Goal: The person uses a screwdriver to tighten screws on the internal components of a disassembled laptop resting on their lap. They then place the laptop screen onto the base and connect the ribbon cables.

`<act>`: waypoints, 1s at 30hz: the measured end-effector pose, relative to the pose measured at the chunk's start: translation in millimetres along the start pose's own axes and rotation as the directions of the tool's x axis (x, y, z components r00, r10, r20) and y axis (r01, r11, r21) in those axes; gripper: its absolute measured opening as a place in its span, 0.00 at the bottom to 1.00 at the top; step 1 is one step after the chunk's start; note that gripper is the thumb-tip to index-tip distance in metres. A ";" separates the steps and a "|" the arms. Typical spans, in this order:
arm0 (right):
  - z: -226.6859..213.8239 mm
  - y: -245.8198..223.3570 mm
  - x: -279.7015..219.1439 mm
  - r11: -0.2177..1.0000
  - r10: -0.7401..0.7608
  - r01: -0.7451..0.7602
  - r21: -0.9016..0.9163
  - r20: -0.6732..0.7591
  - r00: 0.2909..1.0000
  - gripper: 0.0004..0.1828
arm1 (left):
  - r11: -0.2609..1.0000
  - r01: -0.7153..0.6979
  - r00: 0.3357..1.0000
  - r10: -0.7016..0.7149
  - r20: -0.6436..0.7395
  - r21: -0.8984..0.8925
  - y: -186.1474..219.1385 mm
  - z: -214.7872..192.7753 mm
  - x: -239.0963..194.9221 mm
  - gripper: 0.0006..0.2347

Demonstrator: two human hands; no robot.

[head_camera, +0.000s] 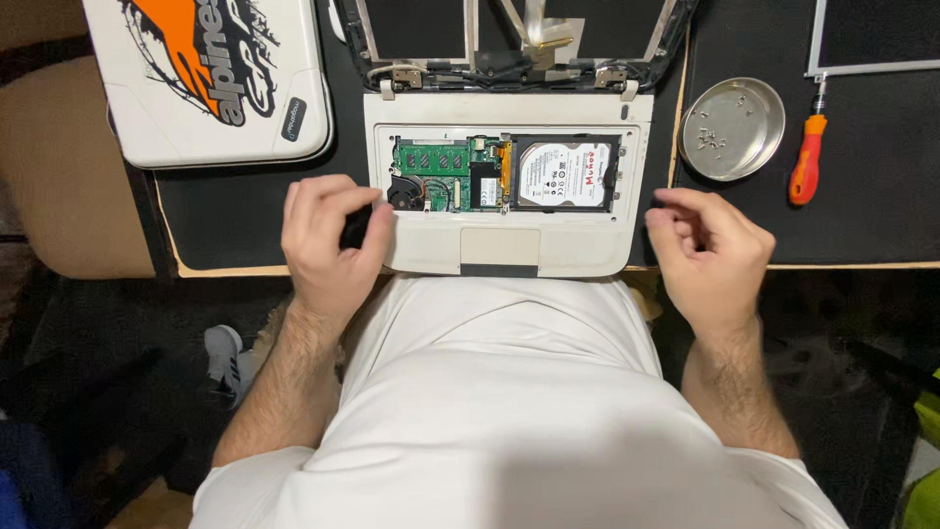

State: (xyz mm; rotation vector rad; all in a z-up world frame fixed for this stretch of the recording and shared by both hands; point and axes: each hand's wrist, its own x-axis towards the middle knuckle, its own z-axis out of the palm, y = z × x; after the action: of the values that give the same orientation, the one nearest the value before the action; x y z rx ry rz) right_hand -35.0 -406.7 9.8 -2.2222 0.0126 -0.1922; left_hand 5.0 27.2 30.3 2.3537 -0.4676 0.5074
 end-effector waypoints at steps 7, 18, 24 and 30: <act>-1.1 -11.9 14.7 0.998 -0.023 0.033 -0.057 0.172 0.985 0.15 | 0.933 0.344 0.937 -0.333 0.108 -0.102 -1.3 -4.2 -6.6 0.14; -0.5 -11.8 11.4 0.995 0.053 -0.031 -0.093 0.243 0.969 0.10 | 0.722 0.590 0.799 -0.586 0.134 -0.361 -2.7 -3.4 -17.0 0.11; 11.9 -12.9 7.3 1.000 0.013 -0.016 0.016 0.180 0.984 0.13 | 0.804 0.493 0.866 -0.492 0.091 -0.332 -34.5 1.4 -29.3 0.13; 14.5 -8.5 7.3 1.000 -0.015 0.015 0.002 0.156 0.988 0.15 | 0.809 0.488 0.870 -0.482 0.104 -0.327 -33.4 1.8 -25.4 0.13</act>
State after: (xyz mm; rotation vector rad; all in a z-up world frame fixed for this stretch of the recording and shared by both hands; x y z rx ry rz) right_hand -26.2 -390.7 8.8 -2.2310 -0.0900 -0.0255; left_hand -1.3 54.5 -0.9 2.0261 0.0553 0.1452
